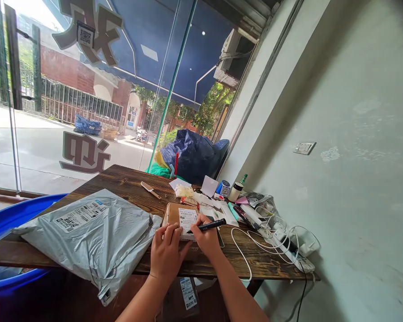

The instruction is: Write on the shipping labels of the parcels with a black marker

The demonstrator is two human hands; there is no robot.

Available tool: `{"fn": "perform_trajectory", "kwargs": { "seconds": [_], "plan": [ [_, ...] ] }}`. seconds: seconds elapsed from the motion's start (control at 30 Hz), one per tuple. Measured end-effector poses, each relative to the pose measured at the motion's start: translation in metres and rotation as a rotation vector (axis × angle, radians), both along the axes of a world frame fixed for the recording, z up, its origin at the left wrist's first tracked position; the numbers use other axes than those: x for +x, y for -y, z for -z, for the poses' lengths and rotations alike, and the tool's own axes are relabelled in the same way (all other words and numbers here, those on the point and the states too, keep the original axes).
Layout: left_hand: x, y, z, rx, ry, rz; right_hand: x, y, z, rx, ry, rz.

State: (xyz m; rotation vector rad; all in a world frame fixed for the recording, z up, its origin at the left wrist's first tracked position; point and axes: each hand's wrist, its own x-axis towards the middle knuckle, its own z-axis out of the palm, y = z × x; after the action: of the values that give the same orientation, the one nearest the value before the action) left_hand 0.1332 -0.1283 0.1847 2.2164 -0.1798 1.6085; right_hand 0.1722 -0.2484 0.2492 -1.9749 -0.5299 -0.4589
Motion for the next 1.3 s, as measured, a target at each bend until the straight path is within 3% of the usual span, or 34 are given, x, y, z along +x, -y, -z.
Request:
{"fn": "perform_trajectory", "kwargs": {
  "seconds": [0.4,1.0,1.3],
  "plan": [
    [0.0020,0.0000,0.0050,-0.002,-0.022,0.020,-0.0019,-0.0020,-0.0028,0.006,-0.013,0.057],
    [0.0046,-0.0001,0.0088,-0.014,-0.027,0.030,0.0003,0.0007,-0.0027,0.013,-0.027,0.028],
    [0.0033,-0.0024,0.0017,0.012,0.019,0.016,0.0008,0.0017,-0.0004,0.083,0.053,0.110]
  ]
}}
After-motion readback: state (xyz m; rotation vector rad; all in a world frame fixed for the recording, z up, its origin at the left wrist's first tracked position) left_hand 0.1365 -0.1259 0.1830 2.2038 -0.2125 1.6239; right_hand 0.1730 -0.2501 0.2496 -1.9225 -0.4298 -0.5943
